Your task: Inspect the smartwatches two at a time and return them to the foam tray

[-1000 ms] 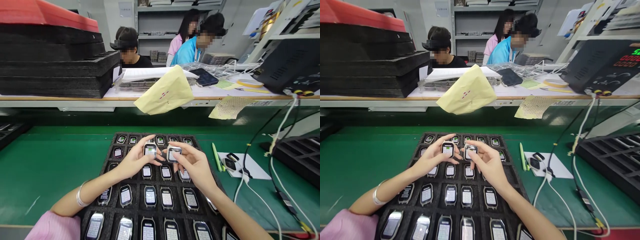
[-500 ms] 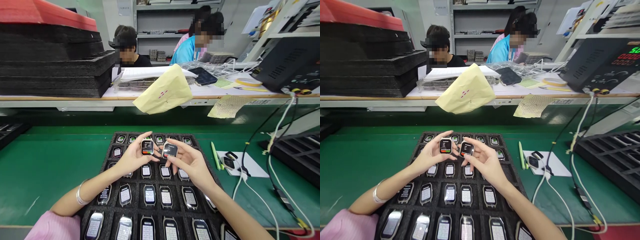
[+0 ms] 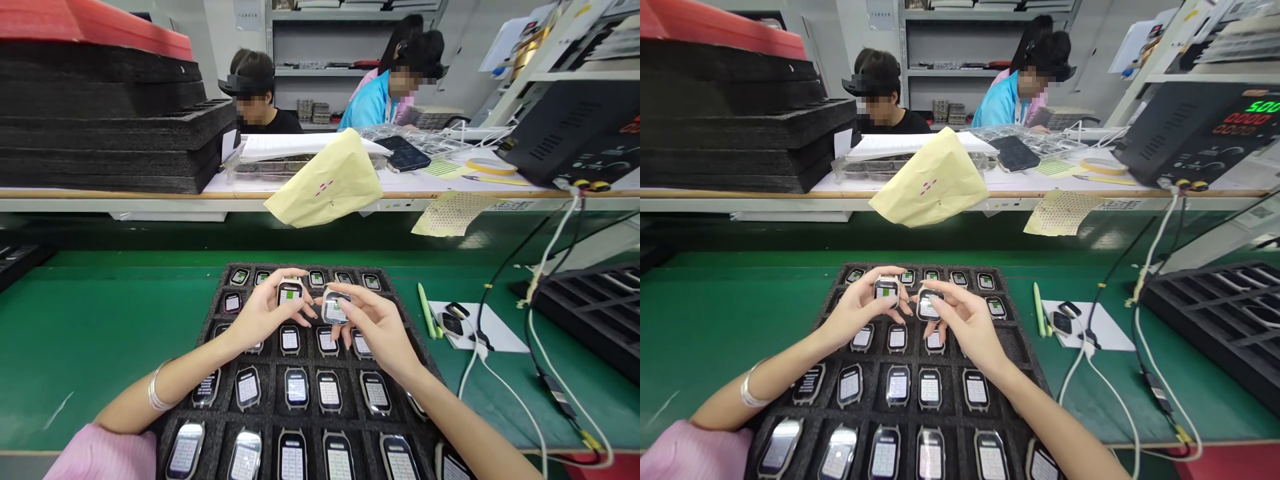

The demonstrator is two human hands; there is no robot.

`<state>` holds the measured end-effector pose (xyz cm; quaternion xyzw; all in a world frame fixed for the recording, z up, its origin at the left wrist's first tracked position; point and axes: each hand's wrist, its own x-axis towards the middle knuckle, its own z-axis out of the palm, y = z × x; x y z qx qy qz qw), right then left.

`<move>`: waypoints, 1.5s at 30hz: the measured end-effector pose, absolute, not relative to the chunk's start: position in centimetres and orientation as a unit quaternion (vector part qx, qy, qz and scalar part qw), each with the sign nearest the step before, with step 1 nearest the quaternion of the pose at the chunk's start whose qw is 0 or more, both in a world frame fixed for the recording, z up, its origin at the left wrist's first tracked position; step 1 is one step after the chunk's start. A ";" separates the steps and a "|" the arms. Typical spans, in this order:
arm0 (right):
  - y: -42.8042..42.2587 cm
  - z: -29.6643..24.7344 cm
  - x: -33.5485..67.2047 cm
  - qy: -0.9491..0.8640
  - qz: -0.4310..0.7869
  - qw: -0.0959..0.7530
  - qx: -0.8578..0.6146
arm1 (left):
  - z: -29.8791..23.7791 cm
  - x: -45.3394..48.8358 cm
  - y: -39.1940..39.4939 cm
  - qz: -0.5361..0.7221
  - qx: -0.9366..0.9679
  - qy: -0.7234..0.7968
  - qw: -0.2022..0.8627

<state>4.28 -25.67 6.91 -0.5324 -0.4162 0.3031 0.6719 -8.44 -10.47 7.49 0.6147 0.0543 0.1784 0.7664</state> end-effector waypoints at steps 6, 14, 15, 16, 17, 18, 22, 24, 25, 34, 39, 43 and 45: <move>-25.9 6.8 4.5 -0.426 0.355 0.671 -0.493 | 7.4 -8.3 -10.3 0.181 0.621 0.073 0.759; -25.7 7.1 3.8 -0.416 0.345 0.669 -0.510 | 7.3 -8.8 -10.4 0.175 0.622 0.048 0.762; -25.8 7.1 3.8 -0.415 0.344 0.670 -0.511 | 7.3 -8.7 -10.4 0.172 0.621 0.046 0.764; -25.8 7.1 3.8 -0.415 0.345 0.670 -0.509 | 7.2 -8.7 -10.4 0.170 0.618 0.047 0.766; -25.8 7.2 3.8 -0.416 0.348 0.669 -0.508 | 7.1 -8.7 -10.4 0.170 0.615 0.049 0.769; -25.8 7.2 3.9 -0.419 0.352 0.666 -0.507 | 7.0 -8.6 -10.4 0.169 0.613 0.051 0.770; -25.7 7.0 4.5 -0.440 0.367 0.632 -0.522 | 6.5 -8.7 -10.3 0.156 0.616 0.050 0.770; -25.3 6.5 5.3 -0.462 0.359 0.594 -0.552 | 6.1 -8.7 -10.3 0.144 0.618 0.040 0.772; -25.0 6.2 5.8 -0.477 0.342 0.568 -0.578 | 5.9 -8.7 -10.1 0.137 0.621 0.036 0.771; -22.5 2.8 10.4 -0.669 0.019 0.195 -0.717 | 1.8 -5.7 -6.7 0.131 0.940 0.005 0.315; -22.6 2.7 10.7 -0.697 -0.004 0.122 -0.707 | 1.3 -4.8 -5.3 0.094 0.969 -0.020 0.228; -22.8 3.3 10.5 -0.703 -0.001 0.061 -0.709 | 2.1 -6.1 -4.8 0.078 0.973 -0.035 0.214; -22.5 3.8 10.2 -0.710 0.013 0.054 -0.702 | 2.6 -7.3 -4.2 0.080 0.973 -0.028 0.216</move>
